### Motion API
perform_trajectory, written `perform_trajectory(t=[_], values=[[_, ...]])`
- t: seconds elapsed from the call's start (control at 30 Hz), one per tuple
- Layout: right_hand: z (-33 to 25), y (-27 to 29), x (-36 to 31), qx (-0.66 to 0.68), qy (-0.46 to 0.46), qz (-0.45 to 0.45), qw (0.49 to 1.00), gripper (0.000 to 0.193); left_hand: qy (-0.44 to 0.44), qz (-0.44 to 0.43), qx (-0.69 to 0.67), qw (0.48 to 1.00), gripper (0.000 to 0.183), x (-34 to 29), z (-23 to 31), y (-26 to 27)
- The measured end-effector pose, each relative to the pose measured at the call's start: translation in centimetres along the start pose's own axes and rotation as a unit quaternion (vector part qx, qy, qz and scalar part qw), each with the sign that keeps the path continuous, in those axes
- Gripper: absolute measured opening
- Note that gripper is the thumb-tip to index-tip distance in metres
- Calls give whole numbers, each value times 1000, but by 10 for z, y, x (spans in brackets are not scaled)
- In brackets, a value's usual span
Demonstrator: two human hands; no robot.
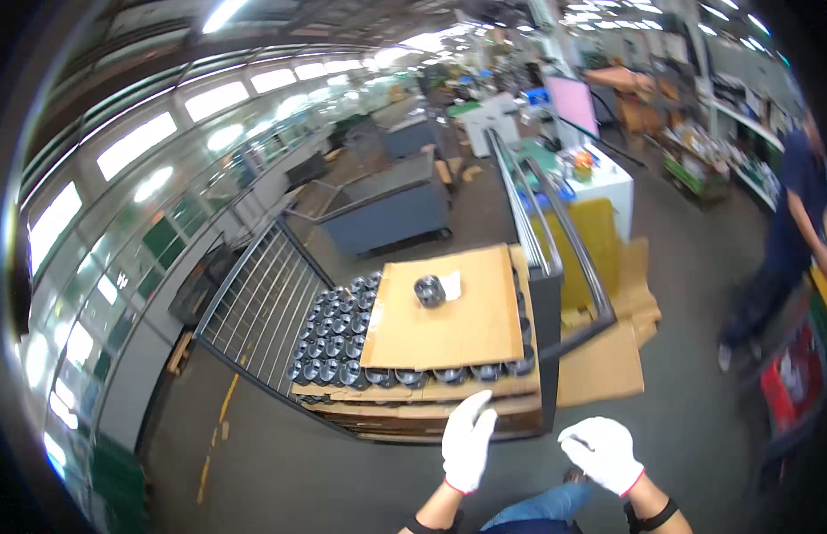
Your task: Manually retrieving metal components from a cart, positioning them under a laser marking machine, and placing them into another cart after processing.
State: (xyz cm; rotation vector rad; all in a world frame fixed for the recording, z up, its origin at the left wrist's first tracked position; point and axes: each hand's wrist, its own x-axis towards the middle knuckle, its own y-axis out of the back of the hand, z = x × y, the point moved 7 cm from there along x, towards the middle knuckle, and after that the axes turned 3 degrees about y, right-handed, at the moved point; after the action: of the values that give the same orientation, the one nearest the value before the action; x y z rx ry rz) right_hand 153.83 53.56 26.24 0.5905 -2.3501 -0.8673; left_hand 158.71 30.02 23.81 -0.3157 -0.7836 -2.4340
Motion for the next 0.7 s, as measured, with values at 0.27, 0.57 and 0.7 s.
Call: perform_trajectory(t=[0.27, 0.57, 0.7], values=[[80, 98, 166, -49, 232, -6, 972, 27, -242, 81, 84, 963, 47, 98, 172, -102], [138, 87, 308, 1, 541, -193, 818, 48, 182, 43, 370, 910, 58, 138, 157, -227], [165, 67, 338, 30, 625, -239, 743, 48, 314, 159, 455, 818, 55, 149, 159, -246]])
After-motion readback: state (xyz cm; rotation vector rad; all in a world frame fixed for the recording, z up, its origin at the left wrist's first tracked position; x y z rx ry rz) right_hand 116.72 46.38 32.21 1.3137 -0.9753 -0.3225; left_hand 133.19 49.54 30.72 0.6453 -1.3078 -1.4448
